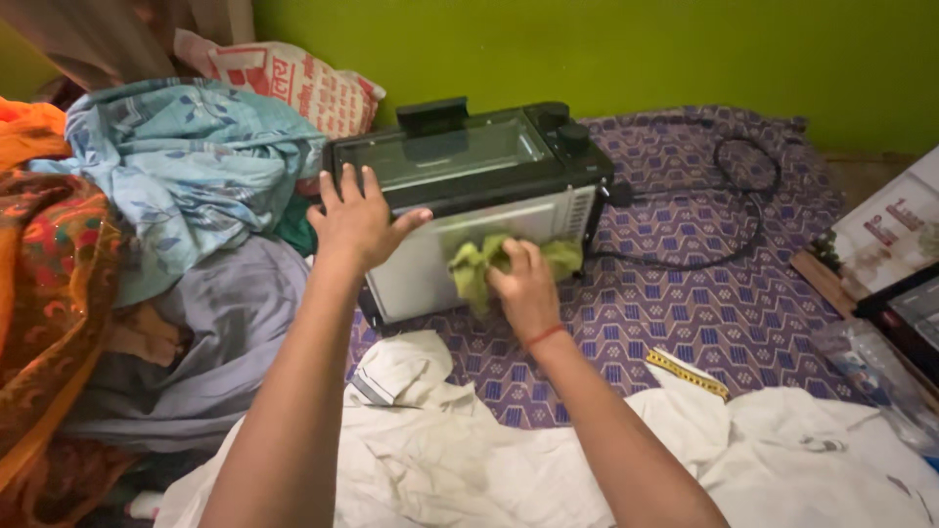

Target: The person wipes the exterior surfaces of a black toaster oven with a green cloth. They rotate the appliance to clean multiple sides, including the top, front, and sides, while sitting on a bed.

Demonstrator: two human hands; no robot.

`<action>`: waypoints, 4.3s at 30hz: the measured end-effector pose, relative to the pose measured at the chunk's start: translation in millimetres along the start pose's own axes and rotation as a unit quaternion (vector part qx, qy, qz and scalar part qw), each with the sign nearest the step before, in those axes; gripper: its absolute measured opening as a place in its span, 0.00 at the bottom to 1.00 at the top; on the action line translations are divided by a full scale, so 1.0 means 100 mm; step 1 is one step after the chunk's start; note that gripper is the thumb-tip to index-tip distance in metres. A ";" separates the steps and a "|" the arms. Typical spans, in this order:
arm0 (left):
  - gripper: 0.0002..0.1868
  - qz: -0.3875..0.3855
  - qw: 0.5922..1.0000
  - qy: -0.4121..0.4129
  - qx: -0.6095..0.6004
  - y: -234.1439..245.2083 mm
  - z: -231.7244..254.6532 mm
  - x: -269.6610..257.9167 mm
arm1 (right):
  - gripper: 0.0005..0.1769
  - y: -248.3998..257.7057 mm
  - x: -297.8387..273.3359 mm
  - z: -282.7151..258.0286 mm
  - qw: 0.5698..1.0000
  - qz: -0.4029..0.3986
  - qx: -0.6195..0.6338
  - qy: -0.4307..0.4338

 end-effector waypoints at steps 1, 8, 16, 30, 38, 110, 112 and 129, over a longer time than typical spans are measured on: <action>0.62 0.007 1.000 0.001 0.000 -0.01 -0.01 -0.03 | 0.13 -0.02 -0.09 0.02 1.000 -0.014 0.002 0.008; 0.62 0.003 1.000 0.005 -0.003 0.00 0.07 -0.15 | 0.12 -0.06 -0.49 0.88 0.915 0.136 -0.025 -0.378; 0.63 -0.046 0.997 0.037 -0.050 0.15 0.08 -0.08 | 0.16 -0.71 0.13 0.07 0.746 0.289 0.272 -0.535; 0.70 -0.125 0.986 0.059 -0.089 0.23 0.10 -0.20 | 0.08 -0.60 -0.61 -0.26 0.932 0.002 -0.096 -0.348; 0.68 -0.133 0.977 0.061 -0.152 0.27 0.05 -0.19 | 0.23 -0.57 -0.08 0.20 0.694 0.331 0.279 -0.575; 0.67 -0.079 0.991 0.056 -0.097 0.27 0.11 -0.12 | 0.27 -0.24 -0.01 0.03 0.689 0.105 0.279 -0.660; 0.66 -0.078 0.991 0.055 -0.098 0.30 0.12 -0.10 | 0.32 -0.44 0.22 -0.42 0.725 0.109 0.277 -0.621; 0.65 -0.042 0.995 0.039 -0.081 0.22 0.10 -0.13 | 0.36 -0.69 -0.47 1.07 0.846 0.175 0.029 -0.502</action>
Point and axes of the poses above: each hand's wrist, its own x-axis towards the middle knuckle, its own y-axis out of the back of the hand, z = x × y, the point moved 2 cm from there along x, towards the middle knuckle, and after that the axes turned 2 degrees about -y, right-handed, at the moved point
